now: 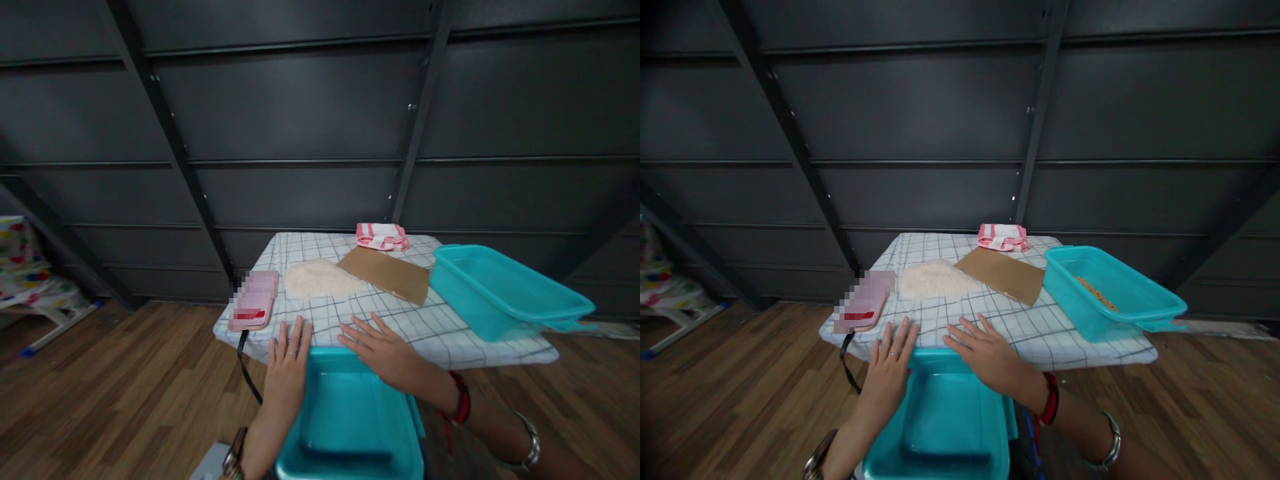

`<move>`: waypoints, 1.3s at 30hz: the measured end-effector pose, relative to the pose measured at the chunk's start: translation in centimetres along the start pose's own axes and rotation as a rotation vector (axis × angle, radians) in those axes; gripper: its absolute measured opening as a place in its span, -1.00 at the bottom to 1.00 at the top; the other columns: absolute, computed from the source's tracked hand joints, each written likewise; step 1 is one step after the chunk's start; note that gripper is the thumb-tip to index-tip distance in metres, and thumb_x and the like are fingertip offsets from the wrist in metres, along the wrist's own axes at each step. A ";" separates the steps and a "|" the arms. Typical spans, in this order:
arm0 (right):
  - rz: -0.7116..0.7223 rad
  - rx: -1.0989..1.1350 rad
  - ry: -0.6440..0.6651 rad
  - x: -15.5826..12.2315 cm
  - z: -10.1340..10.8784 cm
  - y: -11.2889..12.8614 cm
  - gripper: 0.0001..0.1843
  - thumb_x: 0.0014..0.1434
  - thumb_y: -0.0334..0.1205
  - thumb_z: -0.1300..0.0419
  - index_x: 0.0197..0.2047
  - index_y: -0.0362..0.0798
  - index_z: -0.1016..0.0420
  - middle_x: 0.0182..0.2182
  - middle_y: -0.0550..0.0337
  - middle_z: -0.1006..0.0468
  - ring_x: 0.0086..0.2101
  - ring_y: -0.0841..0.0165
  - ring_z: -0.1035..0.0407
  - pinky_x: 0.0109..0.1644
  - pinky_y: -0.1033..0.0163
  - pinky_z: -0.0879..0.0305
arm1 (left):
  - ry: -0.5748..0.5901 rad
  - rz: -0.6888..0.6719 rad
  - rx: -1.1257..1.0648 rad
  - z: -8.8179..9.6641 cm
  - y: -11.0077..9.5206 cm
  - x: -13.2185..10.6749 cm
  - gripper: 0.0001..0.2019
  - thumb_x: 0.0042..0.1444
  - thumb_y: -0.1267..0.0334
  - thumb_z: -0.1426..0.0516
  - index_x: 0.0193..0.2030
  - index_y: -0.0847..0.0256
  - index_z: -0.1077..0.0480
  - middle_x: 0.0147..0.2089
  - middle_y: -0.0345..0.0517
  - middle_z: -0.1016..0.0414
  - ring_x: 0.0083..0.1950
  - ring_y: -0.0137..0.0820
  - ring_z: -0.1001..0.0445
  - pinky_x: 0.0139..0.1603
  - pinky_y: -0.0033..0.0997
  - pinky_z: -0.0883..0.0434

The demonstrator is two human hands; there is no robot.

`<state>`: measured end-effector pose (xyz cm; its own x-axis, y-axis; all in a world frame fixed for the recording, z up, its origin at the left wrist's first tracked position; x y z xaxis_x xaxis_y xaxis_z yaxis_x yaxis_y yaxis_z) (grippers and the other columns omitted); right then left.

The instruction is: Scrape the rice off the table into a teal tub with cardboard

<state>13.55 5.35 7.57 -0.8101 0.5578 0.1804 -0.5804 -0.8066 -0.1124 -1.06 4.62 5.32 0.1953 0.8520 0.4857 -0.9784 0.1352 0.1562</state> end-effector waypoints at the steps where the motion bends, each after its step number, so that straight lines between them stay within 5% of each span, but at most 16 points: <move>1: 0.000 -0.001 -0.006 -0.1 -0.1 0.0 -0.45 0.19 -0.53 0.14 0.23 -0.03 -0.09 0.21 0.09 -0.14 0.20 0.16 0.06 0.21 -0.18 0.08 | 0.003 -0.017 0.011 -0.1 -0.2 0.0 -0.35 0.06 0.52 0.09 0.29 0.09 0.17 0.33 -0.02 0.01 0.32 -0.12 0.03 0.16 -0.03 -0.19; 14: -0.027 0.022 -0.083 0.4 2.0 -1.5 -0.53 0.22 -0.29 0.06 0.21 -0.07 -0.13 0.19 0.05 -0.19 0.21 0.24 0.07 0.24 -0.04 0.07 | 0.024 -0.013 0.114 -0.2 -0.8 1.1 -0.42 0.03 0.59 0.14 0.21 0.15 -0.12 0.26 -0.04 -0.17 0.23 0.01 -0.14 0.07 0.05 -0.29; 17: -0.122 0.011 -0.113 0.3 3.6 -4.9 -0.53 0.23 -0.27 0.09 0.20 -0.09 -0.15 0.20 0.04 -0.16 0.21 0.23 0.07 0.25 -0.03 0.10 | 0.026 -0.020 0.116 -0.3 -0.8 1.1 -0.42 0.03 0.60 0.14 0.21 0.16 -0.11 0.26 -0.03 -0.17 0.23 0.03 -0.13 0.07 0.06 -0.29; 21: -0.487 -0.007 -0.023 0.4 4.7 -13.1 -0.48 0.20 -0.20 0.03 0.20 -0.20 -0.12 0.21 -0.09 -0.10 0.20 0.12 0.07 0.21 -0.04 0.06 | 0.028 -0.036 0.098 -1.0 -0.7 0.8 -0.40 0.04 0.59 0.14 0.25 0.17 0.01 0.30 0.01 -0.07 0.28 0.04 -0.02 0.10 0.11 -0.25; 27: -0.740 0.059 0.188 2.0 3.8 -21.8 -0.66 0.16 -0.21 -0.09 -0.04 -0.24 -0.36 -0.06 -0.14 -0.42 -0.08 0.19 -0.34 -0.03 0.19 -0.23 | 0.053 0.020 0.045 -1.8 0.1 0.3 -0.35 0.03 0.60 0.13 0.27 0.12 0.14 0.32 0.05 -0.02 0.31 -0.01 0.05 0.12 0.12 -0.21; 32: -0.859 0.136 0.320 2.0 1.9 -23.9 -0.66 0.20 -0.12 -0.08 -0.01 -0.10 -0.32 -0.06 0.07 -0.37 -0.16 0.30 -0.33 -0.11 0.06 -0.32 | 0.077 0.081 0.036 -1.6 0.5 0.3 -0.33 0.00 0.62 0.14 0.27 0.16 0.12 0.31 0.05 -0.04 0.31 -0.01 0.06 0.12 0.12 -0.21; 39: -1.006 0.240 0.397 1.8 0.7 -24.6 -0.66 0.20 -0.12 -0.08 0.01 -0.09 -0.30 -0.05 0.07 -0.36 -0.15 0.29 -0.33 -0.12 0.06 -0.33 | 0.134 0.103 0.020 -1.1 0.5 0.6 -0.34 -0.06 0.64 0.12 0.24 0.19 -0.03 0.27 0.10 -0.12 0.29 -0.01 -0.02 0.12 0.10 -0.22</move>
<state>26.38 26.04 11.36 0.0278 0.9683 -0.2484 -0.9924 0.0566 0.1097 -1.52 5.75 4.74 0.0821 0.9208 0.3814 -0.9910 0.0348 0.1293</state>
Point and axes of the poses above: each hand's wrist, its own x-axis towards the middle knuckle, its own z-axis out of the back of the hand, y = z × x, the point moved 8 cm from there along x, towards the middle knuckle
